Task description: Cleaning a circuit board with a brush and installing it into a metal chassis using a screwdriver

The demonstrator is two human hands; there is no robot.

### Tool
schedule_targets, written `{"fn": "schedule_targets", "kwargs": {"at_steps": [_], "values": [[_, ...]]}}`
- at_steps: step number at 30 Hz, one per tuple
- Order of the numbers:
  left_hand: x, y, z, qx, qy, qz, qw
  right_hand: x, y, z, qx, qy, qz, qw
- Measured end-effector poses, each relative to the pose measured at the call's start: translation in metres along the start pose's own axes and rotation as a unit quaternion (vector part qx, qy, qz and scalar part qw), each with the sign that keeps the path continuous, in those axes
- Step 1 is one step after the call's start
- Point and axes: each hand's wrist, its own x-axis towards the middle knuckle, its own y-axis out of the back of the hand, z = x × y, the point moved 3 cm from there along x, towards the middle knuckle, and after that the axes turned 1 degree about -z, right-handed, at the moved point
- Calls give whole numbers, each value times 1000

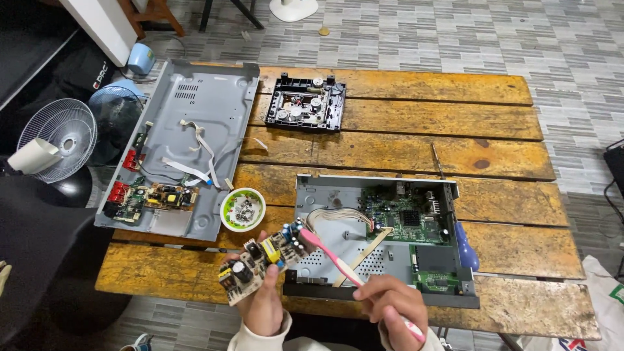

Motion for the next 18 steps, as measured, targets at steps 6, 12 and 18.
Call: {"fn": "schedule_targets", "kwargs": {"at_steps": [6, 12, 18], "values": [[-8, -15, -5, -45, -50, -110, 992, -9, -17, 13, -112, 45, -45, 992], [-2, -1, -4, 14, -1, -53, 998, -20, 1, 29, -69, 45, 7, 997], [-18, -12, -2, -17, -6, -67, 998, -8, -5, 22, -81, 54, -41, 994]]}}
